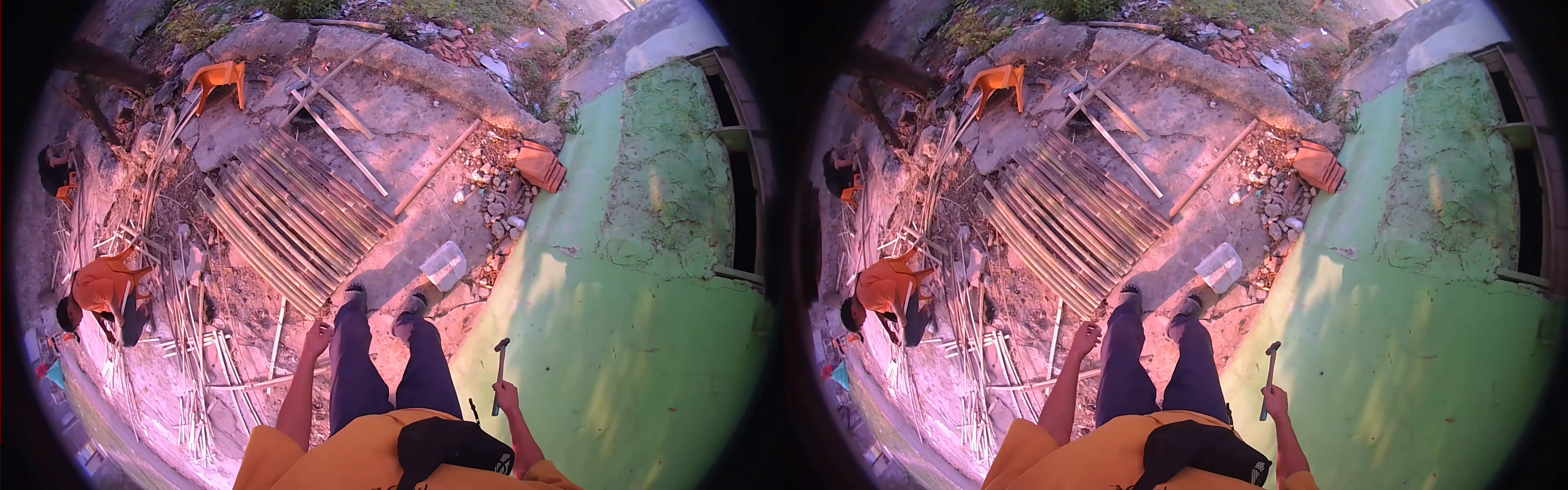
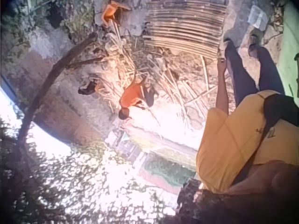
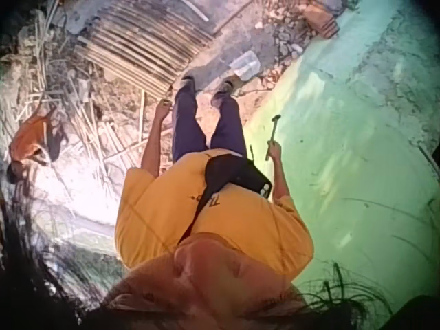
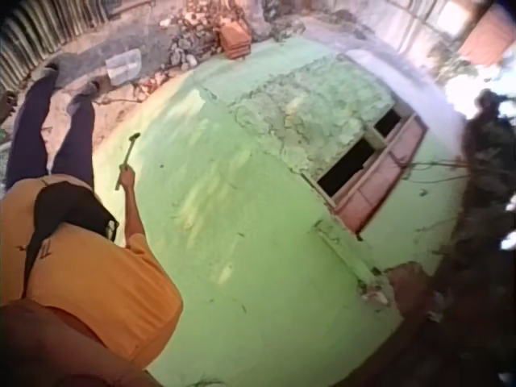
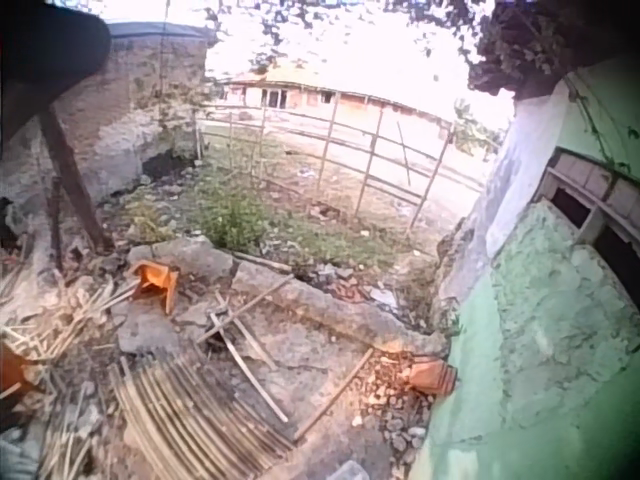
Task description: The person aligns bamboo strips on the ground and secures a horizontal bamboo piece across them using a hammer and nails.
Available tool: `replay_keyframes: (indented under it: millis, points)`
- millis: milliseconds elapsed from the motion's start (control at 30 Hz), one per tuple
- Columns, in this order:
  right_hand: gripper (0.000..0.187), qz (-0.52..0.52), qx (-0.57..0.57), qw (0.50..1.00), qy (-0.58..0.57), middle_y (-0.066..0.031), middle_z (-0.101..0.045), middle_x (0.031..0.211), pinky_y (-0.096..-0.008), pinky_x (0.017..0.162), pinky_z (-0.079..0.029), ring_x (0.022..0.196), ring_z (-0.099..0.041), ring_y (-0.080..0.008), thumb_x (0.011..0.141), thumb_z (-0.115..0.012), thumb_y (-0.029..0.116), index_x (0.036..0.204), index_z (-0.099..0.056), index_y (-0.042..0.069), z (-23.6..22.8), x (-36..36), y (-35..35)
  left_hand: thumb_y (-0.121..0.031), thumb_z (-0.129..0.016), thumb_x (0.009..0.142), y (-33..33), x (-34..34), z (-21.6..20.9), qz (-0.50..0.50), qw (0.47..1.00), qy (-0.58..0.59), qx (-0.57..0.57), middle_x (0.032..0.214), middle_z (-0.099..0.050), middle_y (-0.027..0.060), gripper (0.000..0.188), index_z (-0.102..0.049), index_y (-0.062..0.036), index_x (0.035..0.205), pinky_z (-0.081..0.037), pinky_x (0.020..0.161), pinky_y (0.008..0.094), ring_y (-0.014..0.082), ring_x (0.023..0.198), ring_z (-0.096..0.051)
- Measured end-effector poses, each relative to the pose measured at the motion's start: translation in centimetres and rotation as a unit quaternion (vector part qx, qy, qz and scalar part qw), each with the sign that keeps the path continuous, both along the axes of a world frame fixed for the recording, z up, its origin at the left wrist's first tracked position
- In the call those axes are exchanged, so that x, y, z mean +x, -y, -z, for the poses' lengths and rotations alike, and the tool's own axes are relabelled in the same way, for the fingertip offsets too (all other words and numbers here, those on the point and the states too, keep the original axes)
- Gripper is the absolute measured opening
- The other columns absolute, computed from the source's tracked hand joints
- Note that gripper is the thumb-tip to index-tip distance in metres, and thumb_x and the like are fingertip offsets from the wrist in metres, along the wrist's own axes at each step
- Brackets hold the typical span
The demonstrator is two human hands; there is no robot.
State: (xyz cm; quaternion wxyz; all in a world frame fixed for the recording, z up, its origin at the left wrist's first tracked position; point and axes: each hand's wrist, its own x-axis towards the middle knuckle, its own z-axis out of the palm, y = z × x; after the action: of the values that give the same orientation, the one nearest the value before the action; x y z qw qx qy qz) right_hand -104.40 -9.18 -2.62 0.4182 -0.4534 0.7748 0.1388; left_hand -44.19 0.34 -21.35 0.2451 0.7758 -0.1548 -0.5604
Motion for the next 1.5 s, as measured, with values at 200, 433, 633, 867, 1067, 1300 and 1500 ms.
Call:
replay_keyframes:
  millis: [200, 433, 633, 867, 1067, 1300, 1500]
  points:
    - [0.036, -0.034, -0.034, 0.999, 0.009, -0.0118, -0.06, 0.064, -0.0414, 0.06, -0.046, 0.06, -0.059, -0.0207, 0.089, -0.065, 0.033, 0.081, -0.067, -0.002, 2.5, 3.9, 2.9, -0.028, -0.072, 0.098, 1.5, 4.0, -0.5, 0.03, 0.999, 0.02, 0.032, 0.091, -0.075, 0.0141, 0.033, -0.064, -0.0006, 0.114, -0.059, 0.069, 0.0355, 0.02, 0.073, -0.074]
    - [0.037, -0.171, -0.051, 0.984, 0.0, -0.0168, -0.07, 0.076, -0.0495, 0.07, -0.054, 0.072, -0.07, -0.0366, 0.091, -0.063, 0.042, 0.09, -0.072, 0.006, 10.7, 8.4, 14.2, -0.032, -0.073, 0.093, 7.7, 6.7, 2.0, 0.234, 0.964, 0.123, 0.012, 0.093, -0.076, 0.0179, 0.035, -0.067, -0.0018, 0.11, -0.059, 0.083, 0.0437, 0.0309, 0.09, -0.076]
    - [0.042, -0.24, -0.089, 0.967, -0.017, -0.0211, -0.074, 0.087, -0.0544, 0.079, -0.056, 0.085, -0.073, -0.0427, 0.091, -0.061, 0.046, 0.096, -0.073, 0.006, 23.9, 14.6, 24.5, -0.03, -0.068, 0.093, 17.1, 6.0, 11.9, 0.326, 0.93, 0.154, -0.077, 0.094, -0.074, 0.018, 0.028, -0.067, -0.0046, 0.103, -0.058, 0.084, 0.0453, 0.0358, 0.092, -0.074]
    - [0.044, -0.156, -0.127, 0.98, 0.016, -0.025, -0.075, 0.092, -0.0561, 0.085, -0.056, 0.091, -0.073, -0.0457, 0.092, -0.059, 0.046, 0.098, -0.075, 0.006, 43.1, 21.8, 30.7, -0.02, -0.066, 0.092, 30.3, 2.1, 29.7, 0.454, 0.857, 0.182, -0.16, 0.1, -0.071, 0.019, 0.025, -0.068, -0.0043, 0.112, -0.056, 0.088, 0.0484, 0.037, 0.1, -0.07]
    - [0.037, -0.056, -0.253, 0.965, -0.03, -0.0217, -0.075, 0.084, -0.0551, 0.078, -0.057, 0.084, -0.074, -0.0444, 0.09, -0.061, 0.04, 0.094, -0.074, 0.006, 59.2, 26.3, 33.0, -0.02, -0.069, 0.09, 37.7, 0.3, 44.1, 0.589, 0.719, 0.27, -0.252, 0.119, -0.067, 0.0149, 0.035, -0.066, -0.0074, 0.123, -0.05, 0.1, 0.0488, 0.0333, 0.119, -0.063]
    - [0.034, 0.003, -0.338, 0.938, -0.08, -0.019, -0.075, 0.08, -0.0557, 0.07, -0.056, 0.077, -0.074, -0.0436, 0.091, -0.066, 0.042, 0.095, -0.075, 0.01, 68.8, 28.0, 31.7, -0.025, -0.074, 0.089, 37.5, -1.4, 51.1, 0.54, 0.664, 0.343, -0.387, 0.126, -0.06, 0.0121, 0.041, -0.062, -0.0091, 0.124, -0.042, 0.113, 0.048, 0.0321, 0.126, -0.056]
    - [0.033, -0.014, -0.338, 0.934, -0.114, -0.0181, -0.075, 0.08, -0.0559, 0.069, -0.057, 0.076, -0.074, -0.0433, 0.089, -0.073, 0.044, 0.098, -0.073, 0.012, 70.9, 28.6, 29.2, -0.025, -0.076, 0.088, 36.8, -1.0, 51.2, 0.519, 0.691, 0.332, -0.378, 0.125, -0.058, 0.011, 0.043, -0.06, -0.0102, 0.125, -0.042, 0.113, 0.0478, 0.0339, 0.127, -0.053]
